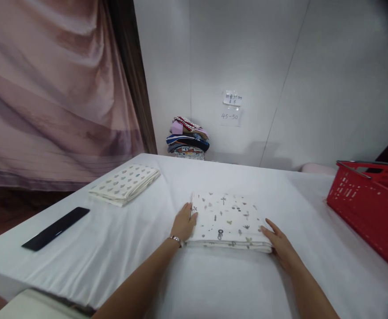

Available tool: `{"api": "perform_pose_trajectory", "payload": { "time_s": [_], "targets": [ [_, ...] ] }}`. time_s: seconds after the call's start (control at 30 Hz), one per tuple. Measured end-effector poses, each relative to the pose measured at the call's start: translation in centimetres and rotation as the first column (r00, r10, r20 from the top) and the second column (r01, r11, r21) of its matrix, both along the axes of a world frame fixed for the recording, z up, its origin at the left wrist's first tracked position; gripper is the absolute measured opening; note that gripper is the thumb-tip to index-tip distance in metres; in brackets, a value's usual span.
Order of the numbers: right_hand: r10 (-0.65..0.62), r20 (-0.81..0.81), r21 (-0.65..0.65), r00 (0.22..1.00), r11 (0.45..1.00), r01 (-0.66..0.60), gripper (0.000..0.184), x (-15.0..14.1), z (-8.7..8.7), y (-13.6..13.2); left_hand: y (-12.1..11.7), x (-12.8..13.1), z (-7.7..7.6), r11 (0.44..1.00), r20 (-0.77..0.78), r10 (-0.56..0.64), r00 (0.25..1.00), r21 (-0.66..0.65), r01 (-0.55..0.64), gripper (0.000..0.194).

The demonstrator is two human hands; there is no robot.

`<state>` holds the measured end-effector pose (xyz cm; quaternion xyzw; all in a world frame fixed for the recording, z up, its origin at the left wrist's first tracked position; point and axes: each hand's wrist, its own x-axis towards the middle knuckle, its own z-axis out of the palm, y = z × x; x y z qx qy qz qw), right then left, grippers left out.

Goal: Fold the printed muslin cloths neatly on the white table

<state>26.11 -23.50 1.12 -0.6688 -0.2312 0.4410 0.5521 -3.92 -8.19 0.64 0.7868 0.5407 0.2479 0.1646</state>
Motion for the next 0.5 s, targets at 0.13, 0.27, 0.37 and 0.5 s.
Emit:
{"api": "perform_pose_trajectory", "payload": {
  "time_s": [0.13, 0.27, 0.37, 0.5],
  "targets": [
    [0.018, -0.020, -0.007, 1.000, 1.000, -0.019, 0.078, 0.5, -0.2, 0.2, -0.6, 0.2, 1.4, 0.972, -0.041, 0.134, 0.990, -0.188, -0.139, 0.047],
    [0.048, -0.005, -0.010, 0.999, 0.999, -0.048, 0.081, 0.3, 0.5, 0.1, -0.2, 0.7, 2.6, 0.925, -0.091, 0.168, 0.982, -0.330, -0.189, 0.054],
    [0.052, 0.025, -0.017, 0.998, 0.999, -0.052, 0.082, 0.2, 0.9, -0.1, 0.5, 1.0, 3.1, 0.883, -0.137, 0.196, 0.971, -0.406, -0.235, 0.060],
    [0.065, 0.056, -0.012, 0.996, 0.998, -0.064, 0.083, 0.3, 0.7, -0.1, 0.8, 1.1, 3.2, 0.859, -0.162, 0.208, 0.965, -0.441, -0.259, 0.053]
  ]
}}
